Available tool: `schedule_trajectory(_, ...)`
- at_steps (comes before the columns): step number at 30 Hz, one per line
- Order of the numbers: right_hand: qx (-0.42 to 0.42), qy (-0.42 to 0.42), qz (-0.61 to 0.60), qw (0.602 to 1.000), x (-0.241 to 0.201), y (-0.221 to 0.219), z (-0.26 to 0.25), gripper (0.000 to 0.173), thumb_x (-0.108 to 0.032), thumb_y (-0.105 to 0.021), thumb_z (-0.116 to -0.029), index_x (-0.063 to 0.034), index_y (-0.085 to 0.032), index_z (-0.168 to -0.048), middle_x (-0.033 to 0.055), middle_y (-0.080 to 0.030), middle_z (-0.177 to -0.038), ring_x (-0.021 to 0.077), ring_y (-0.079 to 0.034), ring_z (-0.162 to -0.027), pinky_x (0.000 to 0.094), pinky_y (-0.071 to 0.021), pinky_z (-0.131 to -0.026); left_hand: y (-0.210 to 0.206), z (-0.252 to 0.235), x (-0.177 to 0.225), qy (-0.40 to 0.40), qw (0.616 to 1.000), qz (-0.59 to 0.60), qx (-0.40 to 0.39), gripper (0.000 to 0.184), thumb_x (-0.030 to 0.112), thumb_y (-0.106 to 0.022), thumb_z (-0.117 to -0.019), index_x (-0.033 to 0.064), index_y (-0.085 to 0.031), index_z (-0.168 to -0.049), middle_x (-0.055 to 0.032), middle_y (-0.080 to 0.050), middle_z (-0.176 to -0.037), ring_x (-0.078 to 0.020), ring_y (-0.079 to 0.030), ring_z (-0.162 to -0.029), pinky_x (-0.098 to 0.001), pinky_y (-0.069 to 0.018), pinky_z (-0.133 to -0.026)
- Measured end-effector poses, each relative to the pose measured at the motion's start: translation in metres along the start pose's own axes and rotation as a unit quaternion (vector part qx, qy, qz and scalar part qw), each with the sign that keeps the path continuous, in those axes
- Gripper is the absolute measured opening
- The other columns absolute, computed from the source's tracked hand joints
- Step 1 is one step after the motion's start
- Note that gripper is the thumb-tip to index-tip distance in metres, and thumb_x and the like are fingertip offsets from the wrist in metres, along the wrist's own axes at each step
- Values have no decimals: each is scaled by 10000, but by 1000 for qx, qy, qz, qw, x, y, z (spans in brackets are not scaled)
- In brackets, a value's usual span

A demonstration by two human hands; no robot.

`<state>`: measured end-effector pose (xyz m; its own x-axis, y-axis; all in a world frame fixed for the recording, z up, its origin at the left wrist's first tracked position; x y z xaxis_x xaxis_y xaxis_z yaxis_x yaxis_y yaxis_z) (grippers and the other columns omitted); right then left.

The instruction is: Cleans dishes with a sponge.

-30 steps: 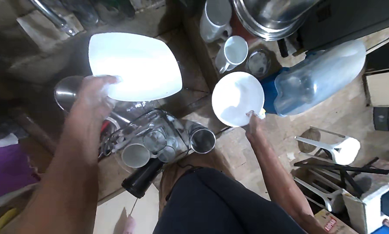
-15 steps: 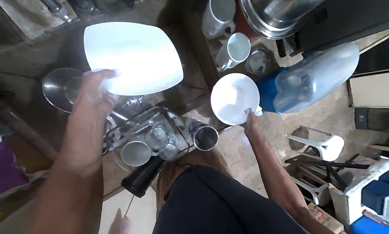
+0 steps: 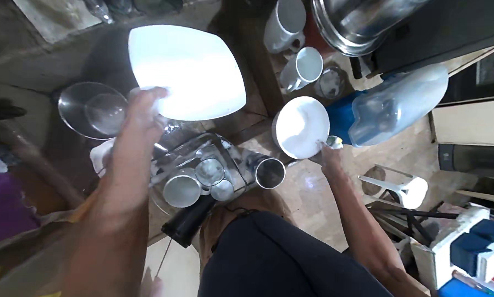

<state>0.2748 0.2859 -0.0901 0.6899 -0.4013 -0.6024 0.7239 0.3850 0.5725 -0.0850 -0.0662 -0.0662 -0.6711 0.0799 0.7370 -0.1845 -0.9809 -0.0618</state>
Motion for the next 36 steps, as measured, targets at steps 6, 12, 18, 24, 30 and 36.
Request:
schedule_trajectory(6,-12,166,69,984,-64,38,62,531,-158,-621,-1017,48,-405,-1455,228,-607,-1200,240,-704,-907,409,-634,-756,-3,8,-2,15,1000,-5,2,495,82,-678,-903,71,-512,-1369,-91,-641,-1195,-179,-658,-1027,-386,-588,-847)
schedule_trajectory(12,-407,309,11,860,-185,-79,155,301,-67,-696,-933,-44,-618,-1223,50,-720,-1033,160,-722,-868,377,-650,-734,-18,25,-11,16,999,14,-50,604,9,-672,-878,92,-449,-1433,-119,-646,-1229,-219,-675,-1043,-424,-604,-839)
schedule_trajectory(18,-271,548,268,745,-218,-213,156,887,-365,-909,-762,-149,-484,-1510,165,-633,-1348,342,-645,-1188,560,-539,-989,-28,55,-7,12,998,44,-43,600,5,-680,-869,84,-477,-1428,-151,-658,-1214,-256,-679,-1039,-458,-600,-842)
schedule_trajectory(24,-164,610,214,745,-186,-234,172,492,-263,-639,-962,-43,-615,-1402,206,-576,-1443,362,-557,-1329,534,-456,-1103,-28,67,-2,-33,999,41,-12,539,357,-628,-1021,116,-483,-1481,-108,-596,-1404,-225,-601,-1254,-480,-539,-1009)
schedule_trajectory(30,-270,747,173,582,-172,-226,175,377,-333,-628,-998,-141,-715,-1311,140,-550,-1506,330,-481,-1420,539,-355,-1191,-25,68,7,-84,995,56,24,648,579,-439,-1052,197,-391,-1573,-93,-534,-1501,-226,-536,-1355,-510,-475,-1097)
schedule_trajectory(36,-254,716,188,622,-197,-257,191,397,-347,-510,-1050,-142,-672,-1349,80,-635,-1408,242,-562,-1347,450,-444,-1146,-42,67,2,-135,988,64,32,588,495,-415,-1088,206,-350,-1595,-78,-542,-1494,-192,-555,-1334,-478,-495,-1094)
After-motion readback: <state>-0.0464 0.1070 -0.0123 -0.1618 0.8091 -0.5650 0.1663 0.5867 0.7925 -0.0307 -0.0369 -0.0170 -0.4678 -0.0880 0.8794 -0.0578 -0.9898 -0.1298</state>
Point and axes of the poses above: each hand's wrist, its own z-axis away from the middle knuckle, its own y-axis out of the back of the hand, x = y × z, the point moved 4 cm from there along -z, towards the middle knuckle
